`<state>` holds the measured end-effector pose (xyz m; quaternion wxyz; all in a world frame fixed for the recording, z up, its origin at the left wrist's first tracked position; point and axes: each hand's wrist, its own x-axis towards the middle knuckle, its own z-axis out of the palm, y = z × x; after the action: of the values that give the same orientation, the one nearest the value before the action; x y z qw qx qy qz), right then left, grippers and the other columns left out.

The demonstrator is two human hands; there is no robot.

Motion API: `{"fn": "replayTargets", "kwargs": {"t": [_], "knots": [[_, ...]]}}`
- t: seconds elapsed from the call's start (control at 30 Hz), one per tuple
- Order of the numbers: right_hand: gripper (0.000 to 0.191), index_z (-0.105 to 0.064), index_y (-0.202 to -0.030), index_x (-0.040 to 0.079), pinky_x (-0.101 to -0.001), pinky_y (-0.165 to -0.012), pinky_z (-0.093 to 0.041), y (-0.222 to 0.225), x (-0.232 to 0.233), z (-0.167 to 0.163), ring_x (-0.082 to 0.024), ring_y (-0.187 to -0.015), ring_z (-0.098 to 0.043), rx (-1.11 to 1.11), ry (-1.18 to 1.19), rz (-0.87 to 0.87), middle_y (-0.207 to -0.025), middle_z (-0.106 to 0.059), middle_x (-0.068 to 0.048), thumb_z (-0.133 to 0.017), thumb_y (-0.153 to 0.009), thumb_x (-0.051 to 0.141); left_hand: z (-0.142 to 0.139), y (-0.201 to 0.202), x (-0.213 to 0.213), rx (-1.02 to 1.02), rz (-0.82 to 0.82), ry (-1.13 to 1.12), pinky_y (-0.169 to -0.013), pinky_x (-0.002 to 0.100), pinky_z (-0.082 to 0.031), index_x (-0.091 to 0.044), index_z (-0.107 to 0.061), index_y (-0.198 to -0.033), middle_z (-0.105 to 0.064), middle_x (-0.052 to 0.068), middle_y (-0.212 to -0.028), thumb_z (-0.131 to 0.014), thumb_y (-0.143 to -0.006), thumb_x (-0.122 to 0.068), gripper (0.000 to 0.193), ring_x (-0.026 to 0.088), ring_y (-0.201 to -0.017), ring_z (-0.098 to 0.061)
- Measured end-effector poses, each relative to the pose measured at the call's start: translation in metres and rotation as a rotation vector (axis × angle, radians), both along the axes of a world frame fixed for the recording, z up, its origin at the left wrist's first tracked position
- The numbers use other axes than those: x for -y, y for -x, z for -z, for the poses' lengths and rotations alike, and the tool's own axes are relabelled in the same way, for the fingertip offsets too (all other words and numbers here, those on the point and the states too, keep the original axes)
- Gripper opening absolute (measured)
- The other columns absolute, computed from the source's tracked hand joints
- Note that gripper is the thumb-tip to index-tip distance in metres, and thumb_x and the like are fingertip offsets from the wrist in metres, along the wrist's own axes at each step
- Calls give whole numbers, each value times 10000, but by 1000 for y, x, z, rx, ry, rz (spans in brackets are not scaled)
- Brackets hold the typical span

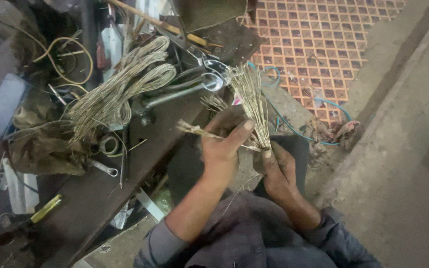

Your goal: The person sits at a workbench and separates a bundle of thin wire strands, folding and aligning them by hand. They gather the folded strands, twist and coil them into a loop, and place the finished coil into a metal container on the bench.

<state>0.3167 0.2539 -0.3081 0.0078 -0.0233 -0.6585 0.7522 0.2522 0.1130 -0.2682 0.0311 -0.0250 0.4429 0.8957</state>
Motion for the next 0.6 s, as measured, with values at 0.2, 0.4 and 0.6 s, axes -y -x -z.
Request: {"fn": "replayTargets", "kwargs": {"t": [0.2, 0.4, 0.6], "knots": [[423, -600, -1144, -14, -242, -593, -355, 0, -2, 5, -57, -685, -443, 6, 68, -2, -821, -528, 23, -519, -1078, 395, -4, 7, -6, 54, 2, 45, -713, 256, -547, 51, -715, -1044, -738, 73, -942, -821, -870, -70, 237, 115, -807, -680], [444, -633, -1222, 10, -250, -586, -366, 1, 0, 5, -75, -664, -461, 85, 144, 186, -797, -557, 3, -519, -1057, 406, -5, -3, -8, 75, -16, 126, -623, 262, -494, 31, -703, -1014, -693, 59, -869, -802, -913, -122, 208, 117, -721, -617], [392, -603, -1039, 12, -266, -600, -374, 1, -3, 9, -89, -681, -469, 54, 156, 142, -816, -578, -26, -537, -1070, 397, -6, 1, -8, 5, -5, 26, -814, 261, -557, 22, -707, -1080, -753, 58, -983, -779, -897, -103, 233, 111, -883, -697]]}}
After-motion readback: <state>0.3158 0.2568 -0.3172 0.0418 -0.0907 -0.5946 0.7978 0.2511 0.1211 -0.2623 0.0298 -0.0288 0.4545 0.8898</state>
